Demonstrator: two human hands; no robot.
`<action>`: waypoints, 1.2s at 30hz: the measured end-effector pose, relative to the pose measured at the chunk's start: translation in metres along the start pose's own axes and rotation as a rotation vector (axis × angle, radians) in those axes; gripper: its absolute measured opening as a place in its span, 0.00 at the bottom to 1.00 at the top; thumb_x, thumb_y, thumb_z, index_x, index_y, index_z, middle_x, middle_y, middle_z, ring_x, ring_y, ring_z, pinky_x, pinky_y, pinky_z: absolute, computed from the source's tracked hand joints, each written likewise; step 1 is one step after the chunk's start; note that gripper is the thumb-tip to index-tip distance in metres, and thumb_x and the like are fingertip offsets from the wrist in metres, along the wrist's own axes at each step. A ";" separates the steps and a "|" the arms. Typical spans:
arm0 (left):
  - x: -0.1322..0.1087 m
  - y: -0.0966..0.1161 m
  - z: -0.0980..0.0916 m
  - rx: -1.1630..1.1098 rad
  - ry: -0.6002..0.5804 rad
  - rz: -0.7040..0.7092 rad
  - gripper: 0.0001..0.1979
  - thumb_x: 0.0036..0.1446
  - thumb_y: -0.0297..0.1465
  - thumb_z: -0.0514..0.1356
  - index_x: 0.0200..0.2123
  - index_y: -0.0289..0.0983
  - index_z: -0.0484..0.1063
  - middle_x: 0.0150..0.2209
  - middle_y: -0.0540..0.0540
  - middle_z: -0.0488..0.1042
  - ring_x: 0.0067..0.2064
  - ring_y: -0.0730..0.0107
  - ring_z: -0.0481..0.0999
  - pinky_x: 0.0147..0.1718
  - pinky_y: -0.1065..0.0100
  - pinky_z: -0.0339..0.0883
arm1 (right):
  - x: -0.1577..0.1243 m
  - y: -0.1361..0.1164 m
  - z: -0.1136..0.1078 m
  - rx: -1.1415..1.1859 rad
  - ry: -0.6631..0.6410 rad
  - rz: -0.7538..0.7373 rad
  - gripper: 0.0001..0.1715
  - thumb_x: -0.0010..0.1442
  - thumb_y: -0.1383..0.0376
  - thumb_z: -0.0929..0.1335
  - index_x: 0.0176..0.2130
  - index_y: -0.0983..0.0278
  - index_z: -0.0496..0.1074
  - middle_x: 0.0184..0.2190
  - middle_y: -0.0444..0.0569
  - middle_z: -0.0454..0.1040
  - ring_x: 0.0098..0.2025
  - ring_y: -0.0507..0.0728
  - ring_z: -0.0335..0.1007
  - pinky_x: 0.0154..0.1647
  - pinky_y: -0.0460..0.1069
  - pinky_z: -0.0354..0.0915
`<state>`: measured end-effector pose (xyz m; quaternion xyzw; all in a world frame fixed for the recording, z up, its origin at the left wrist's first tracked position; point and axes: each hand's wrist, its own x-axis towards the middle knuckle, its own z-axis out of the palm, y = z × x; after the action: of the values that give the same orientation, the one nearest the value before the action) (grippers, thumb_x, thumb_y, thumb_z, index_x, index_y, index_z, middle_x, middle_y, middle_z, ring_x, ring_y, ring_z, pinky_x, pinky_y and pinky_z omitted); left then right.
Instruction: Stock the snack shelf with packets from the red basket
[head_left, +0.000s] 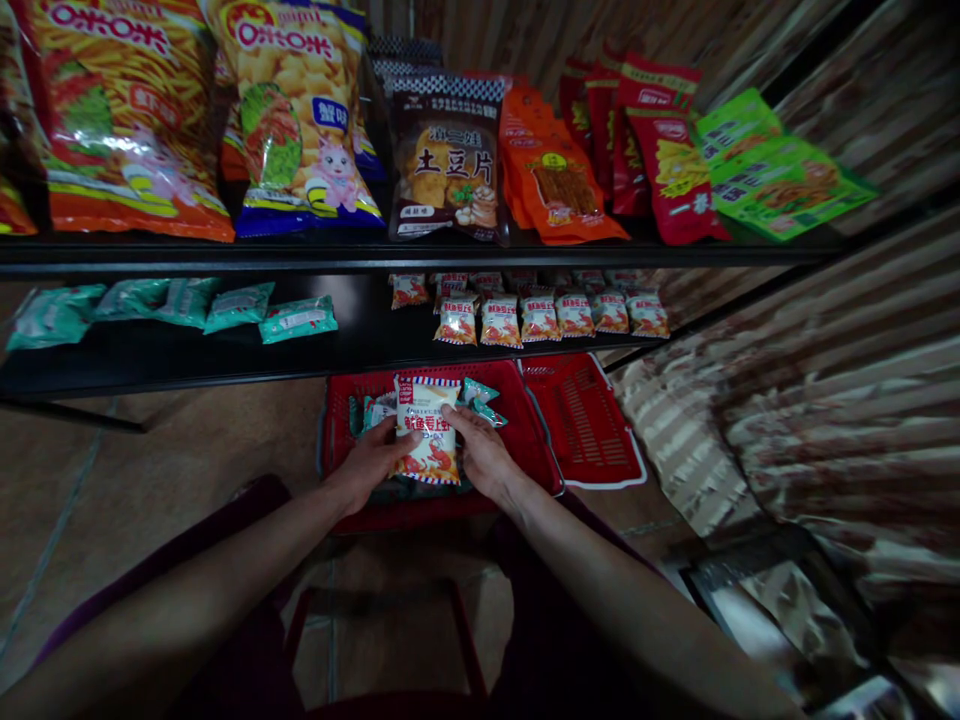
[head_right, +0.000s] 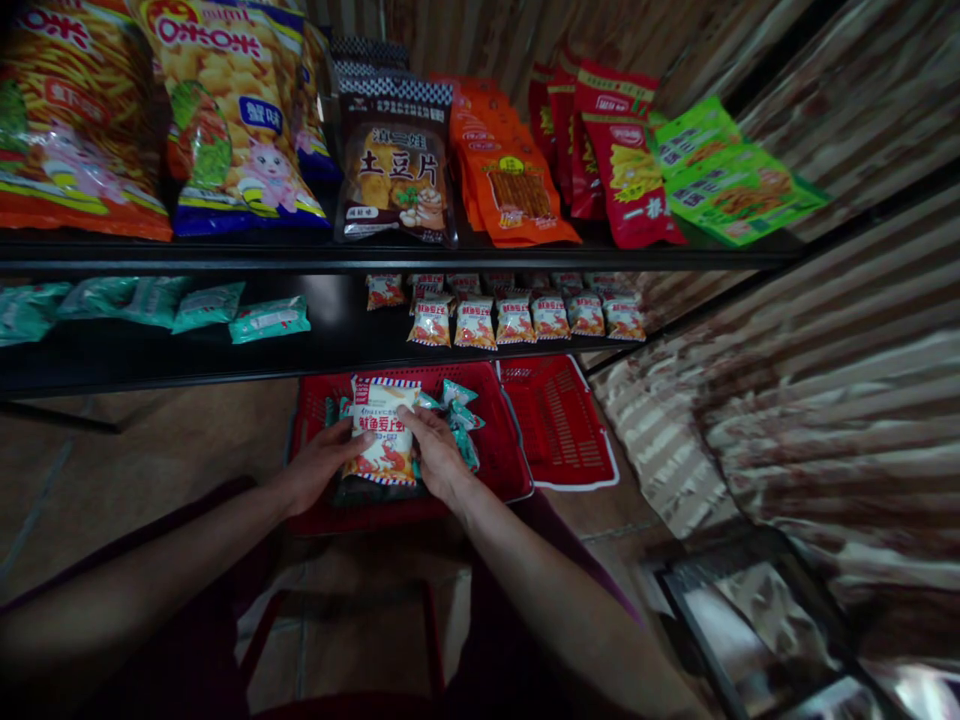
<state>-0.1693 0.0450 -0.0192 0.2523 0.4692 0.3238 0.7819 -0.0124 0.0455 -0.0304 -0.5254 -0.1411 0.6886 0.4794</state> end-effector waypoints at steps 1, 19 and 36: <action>0.000 0.000 0.000 -0.002 -0.004 -0.004 0.29 0.39 0.38 0.72 0.46 0.36 0.71 0.46 0.41 0.78 0.47 0.56 0.77 0.51 0.56 0.67 | 0.000 0.000 0.000 0.003 0.002 -0.009 0.20 0.38 0.57 0.78 0.31 0.63 0.74 0.26 0.45 0.79 0.33 0.58 0.76 0.34 0.50 0.70; -0.004 -0.004 0.004 -0.039 0.047 -0.025 0.29 0.41 0.41 0.70 0.46 0.36 0.72 0.47 0.40 0.77 0.47 0.55 0.77 0.47 0.58 0.70 | -0.001 0.005 0.001 0.056 0.022 -0.019 0.19 0.39 0.58 0.78 0.30 0.63 0.73 0.28 0.46 0.80 0.38 0.60 0.77 0.39 0.52 0.71; -0.006 -0.006 -0.008 -0.004 0.060 0.084 0.25 0.47 0.46 0.64 0.44 0.35 0.72 0.43 0.41 0.79 0.43 0.57 0.78 0.44 0.60 0.70 | 0.003 0.011 0.014 0.011 0.042 0.004 0.20 0.39 0.57 0.78 0.31 0.62 0.74 0.29 0.47 0.80 0.37 0.62 0.77 0.38 0.55 0.72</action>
<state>-0.1767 0.0371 -0.0232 0.2603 0.4807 0.3647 0.7538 -0.0299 0.0464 -0.0343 -0.5375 -0.1261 0.6791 0.4838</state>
